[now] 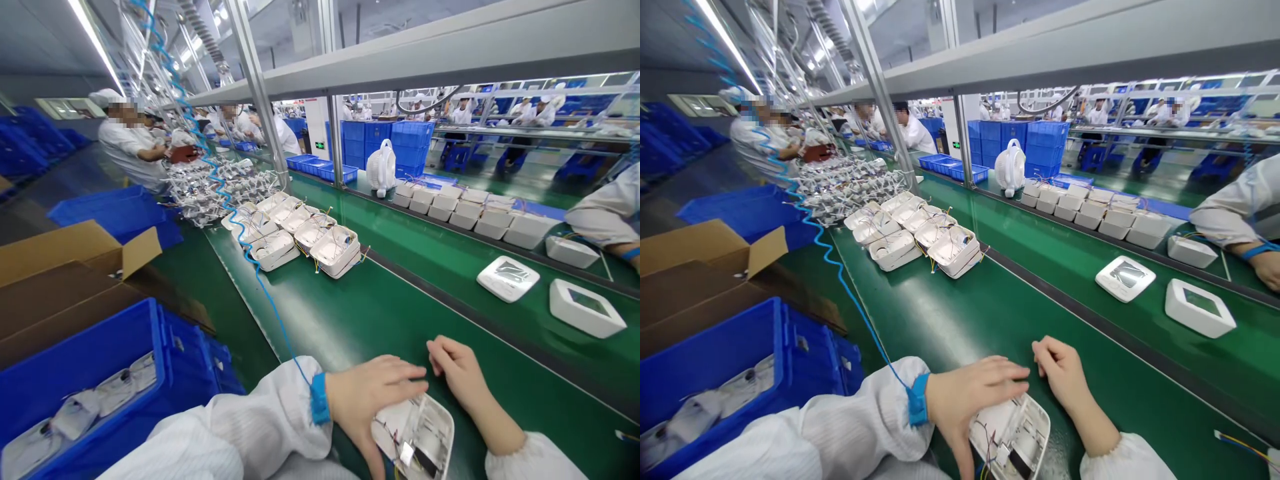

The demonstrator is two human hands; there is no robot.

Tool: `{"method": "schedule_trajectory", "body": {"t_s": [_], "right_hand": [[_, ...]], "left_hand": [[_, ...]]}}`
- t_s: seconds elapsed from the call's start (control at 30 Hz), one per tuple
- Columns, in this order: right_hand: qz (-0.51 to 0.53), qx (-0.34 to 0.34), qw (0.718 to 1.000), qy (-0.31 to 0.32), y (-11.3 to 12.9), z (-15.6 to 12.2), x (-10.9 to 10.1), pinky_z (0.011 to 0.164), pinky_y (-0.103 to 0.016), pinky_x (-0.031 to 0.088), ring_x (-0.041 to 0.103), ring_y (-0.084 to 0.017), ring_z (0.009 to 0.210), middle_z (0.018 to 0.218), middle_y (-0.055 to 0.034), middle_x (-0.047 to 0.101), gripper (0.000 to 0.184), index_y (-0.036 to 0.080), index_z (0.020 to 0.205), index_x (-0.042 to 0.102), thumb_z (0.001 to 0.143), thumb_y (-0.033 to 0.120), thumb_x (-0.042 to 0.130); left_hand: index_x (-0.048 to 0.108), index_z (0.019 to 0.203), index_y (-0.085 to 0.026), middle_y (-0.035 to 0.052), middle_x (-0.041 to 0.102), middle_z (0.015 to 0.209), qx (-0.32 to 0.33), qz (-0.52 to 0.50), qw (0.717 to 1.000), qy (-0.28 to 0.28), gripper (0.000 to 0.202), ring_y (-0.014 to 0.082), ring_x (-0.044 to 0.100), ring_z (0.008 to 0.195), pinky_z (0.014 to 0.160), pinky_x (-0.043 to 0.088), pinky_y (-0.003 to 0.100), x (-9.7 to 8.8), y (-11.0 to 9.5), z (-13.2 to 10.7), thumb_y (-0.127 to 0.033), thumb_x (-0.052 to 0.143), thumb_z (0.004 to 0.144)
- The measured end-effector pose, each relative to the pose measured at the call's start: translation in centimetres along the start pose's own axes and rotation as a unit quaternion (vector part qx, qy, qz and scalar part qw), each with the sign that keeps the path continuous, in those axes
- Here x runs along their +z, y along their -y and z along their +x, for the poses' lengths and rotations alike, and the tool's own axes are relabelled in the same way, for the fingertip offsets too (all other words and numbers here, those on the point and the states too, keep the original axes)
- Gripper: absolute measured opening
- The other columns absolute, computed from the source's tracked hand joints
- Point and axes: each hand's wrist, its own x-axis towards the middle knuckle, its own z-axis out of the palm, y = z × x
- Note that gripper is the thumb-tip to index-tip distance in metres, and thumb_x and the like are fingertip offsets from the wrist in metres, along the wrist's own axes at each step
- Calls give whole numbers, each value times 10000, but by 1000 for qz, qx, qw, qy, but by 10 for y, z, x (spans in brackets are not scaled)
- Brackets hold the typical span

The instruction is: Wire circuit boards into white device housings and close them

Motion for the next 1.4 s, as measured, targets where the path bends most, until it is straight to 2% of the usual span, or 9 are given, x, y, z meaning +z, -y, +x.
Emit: {"method": "schedule_trajectory", "body": {"t_s": [0.13, 0.27, 0.4, 0.5, 0.57, 0.73, 0.9, 1.1, 1.4], "right_hand": [[3, 9, 999, -52, -2, 4, -8, 555, -282, 396, 486, -160, 502, 488, 3, 519, 491, 206, 568, 528, 888, 579, 533], [-40, 18, 999, -31, -1, 4, -7, 567, -285, 405, 511, -170, 524, 512, -2, 546, 484, 206, 607, 558, 897, 591, 517], [-81, 11, 997, -2, -3, 3, -3, 558, -278, 403, 517, -167, 537, 548, -6, 567, 485, 205, 616, 552, 913, 582, 488], [-111, 3, 994, 25, -4, 3, 0, 561, -276, 397, 520, -165, 550, 571, -6, 575, 472, 204, 643, 561, 919, 577, 474], [-125, 2, 991, 35, -5, 3, 2, 569, -274, 393, 522, -164, 566, 582, -4, 576, 469, 204, 653, 556, 920, 579, 465], [-141, 15, 989, 46, -5, 3, 2, 571, -269, 369, 500, -155, 573, 596, 2, 569, 469, 206, 648, 527, 921, 580, 451], [-145, 16, 988, 45, -3, 3, 2, 584, -275, 365, 503, -160, 588, 600, 2, 559, 469, 208, 643, 513, 916, 584, 448], [-160, 8, 986, 53, -4, 2, 3, 581, -274, 355, 500, -159, 591, 611, 4, 546, 464, 209, 649, 507, 925, 575, 436], [-175, -21, 982, 61, -7, 2, 4, 577, -270, 346, 472, -151, 588, 614, 13, 505, 449, 210, 658, 506, 941, 550, 433]], "left_hand": [[277, 1510, -161, 259, 497, 1426, -6, 65, 995, 73, 1226, 444, 557, 1215, 1039, 419, 562, 4, -10, -12, -717, 767, 533], [311, 1486, -227, 217, 511, 1419, -63, 134, 988, 50, 1034, 398, 581, 1188, 993, 464, 521, -17, -13, -31, -587, 744, 619], [291, 1471, -233, 200, 461, 1449, -118, 267, 951, -99, 905, 362, 452, 1338, 1091, 370, 519, -91, -6, -69, -433, 724, 702], [397, 1365, -175, 185, 446, 1446, -304, 363, 847, -240, 813, 345, 390, 1378, 1134, 319, 494, -169, 9, -100, -438, 729, 671], [488, 1236, -187, 148, 501, 1377, -431, 390, 765, -276, 703, 351, 445, 1317, 1104, 348, 495, -219, 21, -118, -446, 730, 630], [534, 1133, -161, 159, 594, 1188, -533, 397, 687, -294, 648, 421, 553, 1141, 995, 397, 575, -291, 48, -144, -344, 738, 546], [499, 1235, -164, 155, 571, 1277, -548, 379, 686, -291, 750, 384, 554, 1159, 989, 424, 502, -309, 74, -156, -411, 731, 566], [461, 1346, -156, 144, 521, 1390, -517, 365, 726, -269, 873, 352, 500, 1271, 1078, 379, 439, -315, 100, -169, -476, 728, 579], [451, 1396, -123, 172, 483, 1455, -488, 371, 748, -255, 960, 358, 450, 1342, 1142, 311, 458, -317, 111, -173, -651, 686, 630]]}}
